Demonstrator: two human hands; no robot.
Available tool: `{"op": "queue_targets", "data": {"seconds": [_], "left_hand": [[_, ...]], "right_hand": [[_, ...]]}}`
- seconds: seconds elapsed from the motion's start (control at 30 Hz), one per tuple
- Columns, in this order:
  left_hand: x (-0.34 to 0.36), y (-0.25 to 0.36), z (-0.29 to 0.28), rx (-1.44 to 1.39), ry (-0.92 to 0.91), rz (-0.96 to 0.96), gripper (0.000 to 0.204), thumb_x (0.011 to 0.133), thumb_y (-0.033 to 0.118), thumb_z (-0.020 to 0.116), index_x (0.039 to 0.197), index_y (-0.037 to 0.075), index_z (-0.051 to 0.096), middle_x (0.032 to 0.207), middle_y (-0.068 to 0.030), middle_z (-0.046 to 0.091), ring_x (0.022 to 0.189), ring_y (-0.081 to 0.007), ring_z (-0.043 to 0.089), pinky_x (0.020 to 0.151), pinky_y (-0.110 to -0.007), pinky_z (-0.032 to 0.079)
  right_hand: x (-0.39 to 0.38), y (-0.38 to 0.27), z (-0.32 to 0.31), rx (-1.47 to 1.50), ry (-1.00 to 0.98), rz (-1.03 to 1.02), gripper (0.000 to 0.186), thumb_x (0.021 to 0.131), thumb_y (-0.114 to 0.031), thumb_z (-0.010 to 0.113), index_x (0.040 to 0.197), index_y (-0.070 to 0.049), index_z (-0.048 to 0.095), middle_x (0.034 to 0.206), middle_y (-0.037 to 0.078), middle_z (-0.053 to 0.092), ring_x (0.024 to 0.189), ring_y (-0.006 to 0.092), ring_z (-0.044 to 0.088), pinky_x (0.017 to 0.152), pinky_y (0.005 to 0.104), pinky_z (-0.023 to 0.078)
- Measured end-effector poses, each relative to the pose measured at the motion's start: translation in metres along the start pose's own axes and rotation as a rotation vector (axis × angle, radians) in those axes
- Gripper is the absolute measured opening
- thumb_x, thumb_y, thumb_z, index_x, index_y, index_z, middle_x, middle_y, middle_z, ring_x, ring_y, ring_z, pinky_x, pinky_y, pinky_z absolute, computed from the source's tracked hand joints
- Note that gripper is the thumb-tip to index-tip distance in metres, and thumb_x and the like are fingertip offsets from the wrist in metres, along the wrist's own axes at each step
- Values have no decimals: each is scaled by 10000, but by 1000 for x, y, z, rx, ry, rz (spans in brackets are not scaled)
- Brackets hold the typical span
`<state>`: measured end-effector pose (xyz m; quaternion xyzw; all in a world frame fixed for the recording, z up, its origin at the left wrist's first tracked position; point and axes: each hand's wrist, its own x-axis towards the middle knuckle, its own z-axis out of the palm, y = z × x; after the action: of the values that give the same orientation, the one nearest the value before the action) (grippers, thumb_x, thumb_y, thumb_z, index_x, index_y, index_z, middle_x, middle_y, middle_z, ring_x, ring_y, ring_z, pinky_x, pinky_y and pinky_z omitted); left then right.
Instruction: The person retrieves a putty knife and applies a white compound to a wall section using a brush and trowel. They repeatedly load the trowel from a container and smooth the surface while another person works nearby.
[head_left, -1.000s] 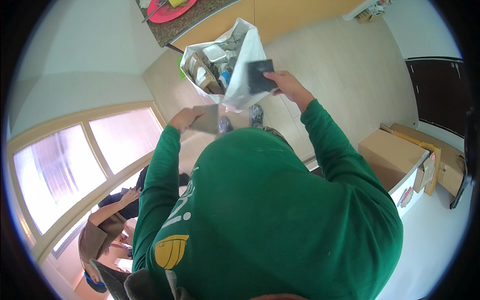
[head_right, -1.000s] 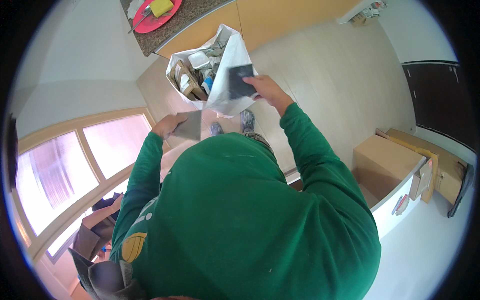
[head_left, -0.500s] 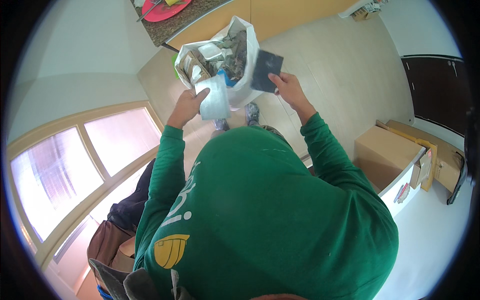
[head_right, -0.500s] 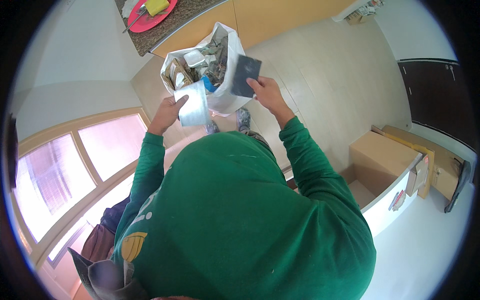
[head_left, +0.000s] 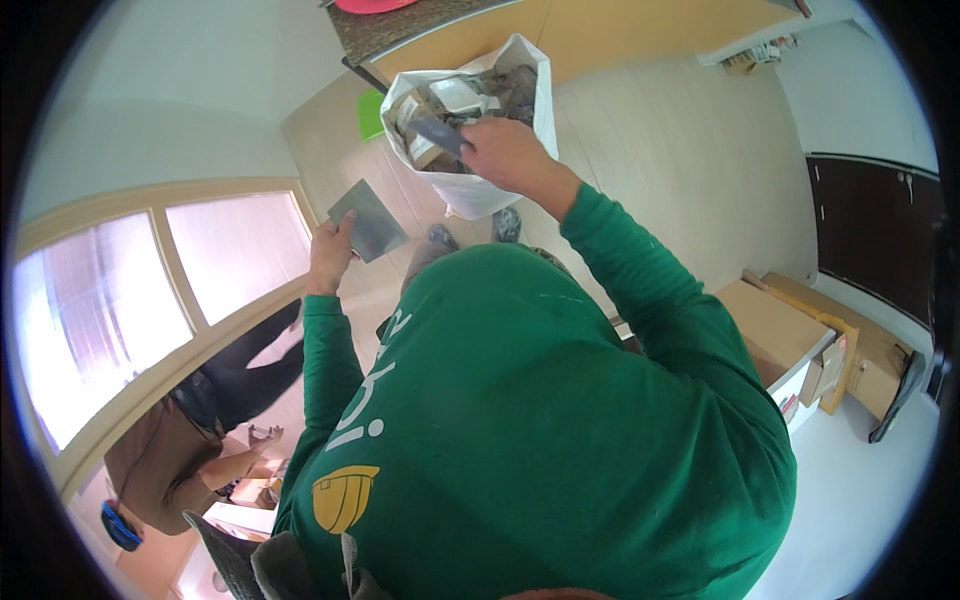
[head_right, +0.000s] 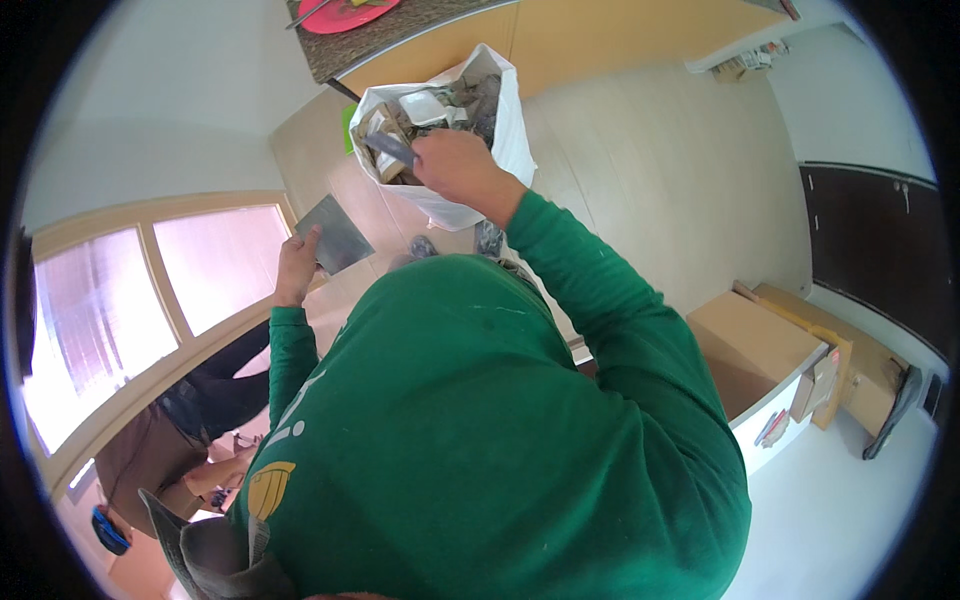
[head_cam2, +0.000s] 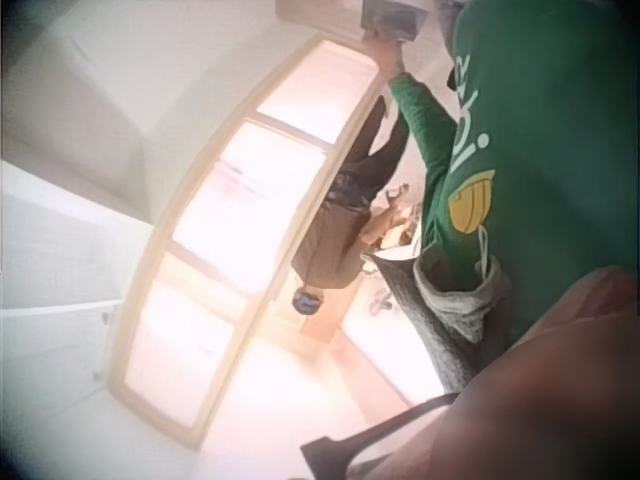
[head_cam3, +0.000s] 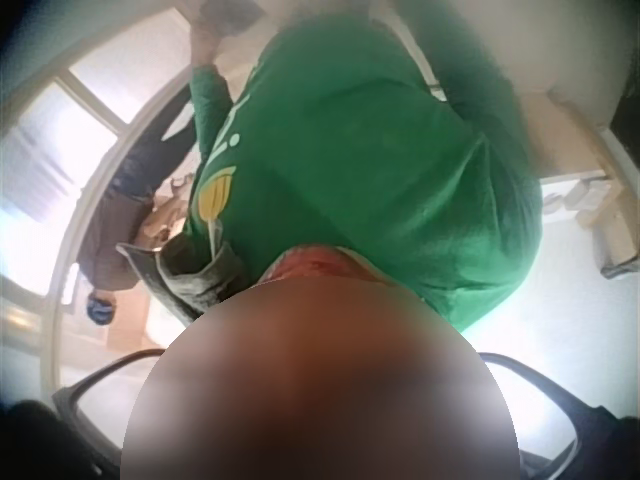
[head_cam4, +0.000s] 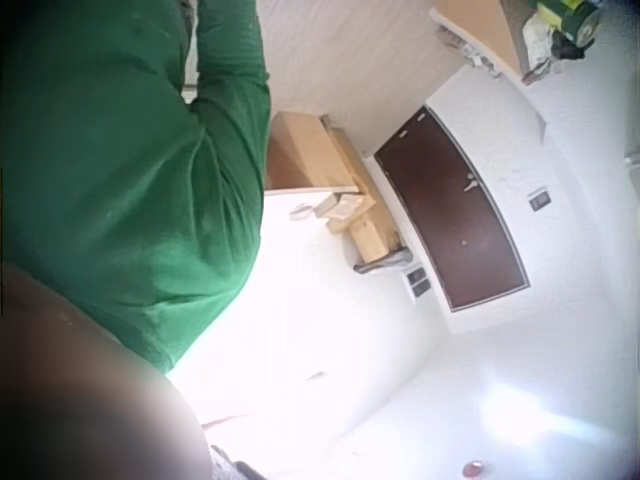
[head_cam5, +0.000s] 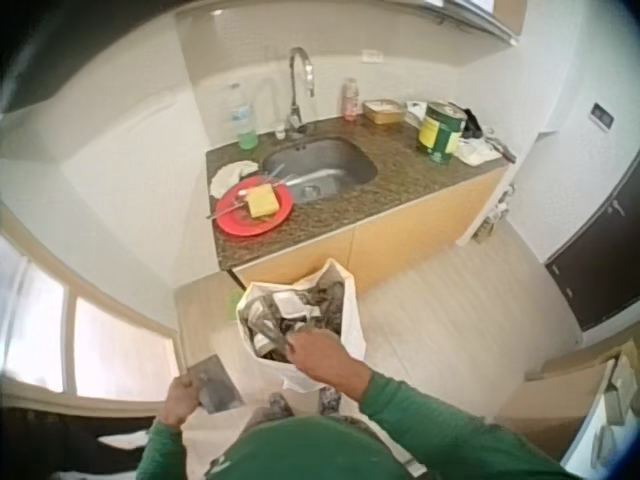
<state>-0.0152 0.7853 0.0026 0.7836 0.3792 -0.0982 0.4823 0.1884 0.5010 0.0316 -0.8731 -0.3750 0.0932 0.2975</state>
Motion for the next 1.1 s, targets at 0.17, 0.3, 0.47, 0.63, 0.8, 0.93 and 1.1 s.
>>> {"op": "queue_targets", "data": {"seconds": [0.17, 0.3, 0.47, 0.63, 0.8, 0.93, 1.1], "left_hand": [[-13, -26, -11, -58, 22, -34, 440, 1005, 395, 603, 884, -21, 681, 704, -57, 637, 609, -140, 607, 535, -296, 510], [-21, -60, -26, -187, 97, -41, 491, 992, 404, 598, 952, -75, 700, 688, -86, 643, 594, -170, 619, 532, -325, 523], [-31, -119, -41, -253, 161, -68, 523, 991, 422, 594, 902, -85, 686, 687, -93, 637, 571, -175, 611, 515, -320, 510], [-38, -150, -49, -285, 179, -118, 522, 998, 424, 589, 862, -73, 675, 658, -77, 595, 559, -169, 597, 498, -314, 501], [-52, -149, -42, -309, 197, -136, 515, 1001, 435, 586, 897, -59, 691, 688, -74, 621, 575, -160, 603, 508, -306, 503], [-76, -136, -29, -351, 260, -147, 448, 1011, 422, 587, 948, -6, 701, 740, -43, 655, 601, -120, 601, 496, -273, 488], [-131, -133, 15, -391, 346, -242, 470, 1006, 438, 587, 992, -17, 703, 796, -67, 693, 642, -127, 629, 516, -264, 504]], "right_hand": [[49, -37, 39, -192, -381, 7, 234, 829, -183, 593, 846, 3, 734, 861, 256, 711, 835, 403, 719, 788, 506, 566], [59, -30, 49, -253, -313, 189, 262, 841, -195, 571, 830, 11, 732, 891, 269, 710, 852, 433, 709, 806, 519, 561], [38, 0, -10, -323, -276, 374, 385, 860, -299, 580, 903, 60, 712, 915, 283, 701, 872, 459, 691, 808, 513, 556], [6, 7, -55, -187, -266, 515, 427, 868, -344, 612, 906, 72, 701, 825, 229, 712, 751, 397, 702, 705, 478, 559], [-1, 1, -83, 36, -312, 658, 365, 885, -340, 657, 899, 21, 710, 724, 94, 663, 601, 189, 634, 549, 342, 508], [1, 4, -125, 169, -302, 502, 331, 950, -361, 654, 981, -39, 724, 752, 20, 641, 629, 112, 584, 556, 274, 469], [26, 9, -197, 569, -324, 290, 317, 987, -352, 649, 1062, -53, 724, 861, 7, 672, 766, 100, 609, 653, 276, 503]]}}
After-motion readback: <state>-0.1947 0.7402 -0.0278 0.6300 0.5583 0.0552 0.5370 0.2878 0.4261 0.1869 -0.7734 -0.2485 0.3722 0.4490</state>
